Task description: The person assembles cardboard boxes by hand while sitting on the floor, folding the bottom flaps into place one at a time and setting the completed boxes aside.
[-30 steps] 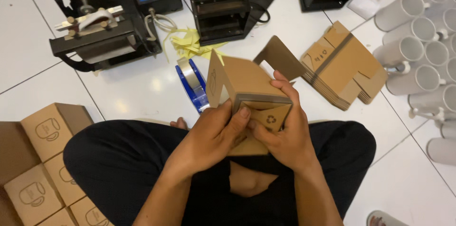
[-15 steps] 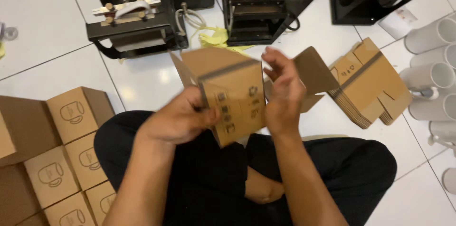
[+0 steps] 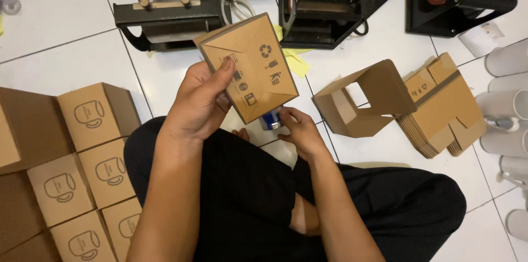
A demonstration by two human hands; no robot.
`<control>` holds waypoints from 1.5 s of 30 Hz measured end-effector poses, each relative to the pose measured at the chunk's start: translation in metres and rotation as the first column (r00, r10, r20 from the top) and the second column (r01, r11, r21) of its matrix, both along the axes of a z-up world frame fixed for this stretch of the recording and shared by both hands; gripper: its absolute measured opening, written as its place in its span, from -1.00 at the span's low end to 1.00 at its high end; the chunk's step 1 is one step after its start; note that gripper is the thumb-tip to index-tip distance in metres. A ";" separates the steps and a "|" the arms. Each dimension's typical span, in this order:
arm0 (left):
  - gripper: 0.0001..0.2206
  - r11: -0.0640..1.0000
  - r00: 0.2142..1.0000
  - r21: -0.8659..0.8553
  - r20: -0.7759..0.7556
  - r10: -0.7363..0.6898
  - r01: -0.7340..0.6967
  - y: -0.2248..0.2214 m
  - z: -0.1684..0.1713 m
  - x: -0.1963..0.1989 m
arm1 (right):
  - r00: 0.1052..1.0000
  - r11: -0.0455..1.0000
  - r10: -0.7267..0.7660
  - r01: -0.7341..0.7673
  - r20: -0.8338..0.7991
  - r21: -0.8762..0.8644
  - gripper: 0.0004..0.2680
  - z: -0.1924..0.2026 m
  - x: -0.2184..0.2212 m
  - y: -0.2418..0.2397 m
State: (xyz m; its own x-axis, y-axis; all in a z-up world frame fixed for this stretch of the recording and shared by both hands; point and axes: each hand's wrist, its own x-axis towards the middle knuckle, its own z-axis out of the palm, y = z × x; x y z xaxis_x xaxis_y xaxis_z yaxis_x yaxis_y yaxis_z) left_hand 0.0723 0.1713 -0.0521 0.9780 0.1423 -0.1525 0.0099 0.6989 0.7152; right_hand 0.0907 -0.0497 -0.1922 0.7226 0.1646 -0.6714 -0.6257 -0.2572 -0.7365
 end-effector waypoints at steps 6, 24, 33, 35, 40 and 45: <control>-0.72 0.999 0.999 0.010 0.026 0.036 -0.036 0.001 -0.003 0.004 | 0.968 0.950 -0.249 0.241 0.016 0.199 -0.84 -0.008 0.000 0.012; -0.72 0.999 0.999 0.015 0.013 0.040 -0.041 -0.001 -0.017 0.005 | 0.803 0.981 -0.188 0.180 0.565 0.071 -0.95 -0.114 -0.039 -0.009; -0.75 0.999 0.996 -0.052 0.092 0.001 0.003 -0.008 -0.006 -0.006 | 0.884 0.993 -0.010 0.066 0.468 -0.102 -0.90 -0.017 -0.070 -0.051; -0.75 0.998 0.992 -0.053 0.128 -0.014 0.020 -0.014 -0.002 -0.010 | 0.886 0.995 -0.015 0.059 0.463 -0.081 -0.85 0.010 -0.074 -0.063; -0.60 0.963 0.944 0.042 0.188 -0.270 0.267 -0.023 -0.018 -0.021 | 0.806 0.981 0.053 0.069 0.589 -0.183 -0.79 0.087 -0.077 -0.084; -0.57 0.947 0.945 0.139 0.117 -0.307 0.291 -0.045 -0.007 -0.034 | 0.810 0.988 -0.155 0.126 0.566 0.090 -0.49 0.128 -0.079 -0.101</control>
